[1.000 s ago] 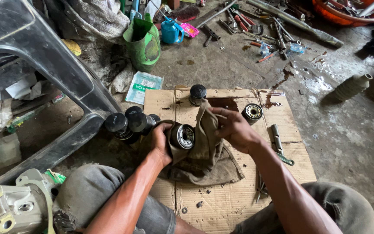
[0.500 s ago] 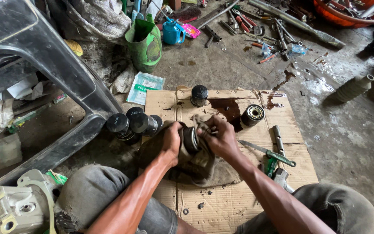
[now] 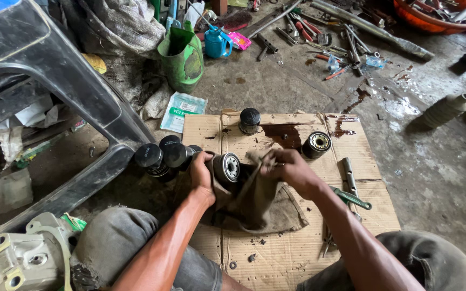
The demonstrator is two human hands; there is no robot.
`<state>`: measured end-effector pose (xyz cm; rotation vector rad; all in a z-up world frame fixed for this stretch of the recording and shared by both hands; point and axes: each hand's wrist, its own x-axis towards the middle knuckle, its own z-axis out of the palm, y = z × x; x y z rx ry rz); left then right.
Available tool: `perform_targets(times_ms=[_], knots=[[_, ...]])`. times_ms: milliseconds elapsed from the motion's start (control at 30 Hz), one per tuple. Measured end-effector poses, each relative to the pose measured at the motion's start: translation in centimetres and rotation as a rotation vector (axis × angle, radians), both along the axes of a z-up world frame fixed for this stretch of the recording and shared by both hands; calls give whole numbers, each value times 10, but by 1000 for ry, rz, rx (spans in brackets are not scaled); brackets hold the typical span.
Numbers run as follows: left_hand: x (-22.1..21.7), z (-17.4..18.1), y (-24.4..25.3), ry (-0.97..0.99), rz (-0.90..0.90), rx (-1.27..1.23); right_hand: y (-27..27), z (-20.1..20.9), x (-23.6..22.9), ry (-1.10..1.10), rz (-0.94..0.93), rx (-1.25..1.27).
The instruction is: The person wipes several oil filters with a cloth by hand while sitting on a cardboard sheet on the floor, turning the filters to clean different sides.
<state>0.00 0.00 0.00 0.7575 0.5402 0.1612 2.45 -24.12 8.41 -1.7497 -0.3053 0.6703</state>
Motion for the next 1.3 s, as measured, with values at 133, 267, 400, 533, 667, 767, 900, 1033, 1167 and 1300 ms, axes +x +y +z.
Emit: perform_targets(times_ms=[133,267,400,533,667,767,900,1033,1167,1300], knots=[[-3,-9,-9,32,24,133,14,5,-7,114,-128,43],[-8,-7,-19,-6,17,527,38,7,-24,83,-114,6],[-12,12,-25,-143,21,686,45,5,-36,39,-159,197],[-17,53,-17,249,-274,409,41,11,-43,-564,129,-168],[-13,61,-10,513,-561,183,25,12,-38,-1134,401,-358],[-8,49,-2,327,-568,5,10,14,-17,-881,157,-389],[-9,40,2,241,-499,-42,3,20,-14,-386,-136,-354],[-10,29,-2,319,-477,27,23,31,-31,-174,-87,-172],[-9,11,-8,329,-425,49,53,24,-61,55,-146,-236],[-6,-7,-4,333,-493,-69,38,5,-49,-667,273,-193]])
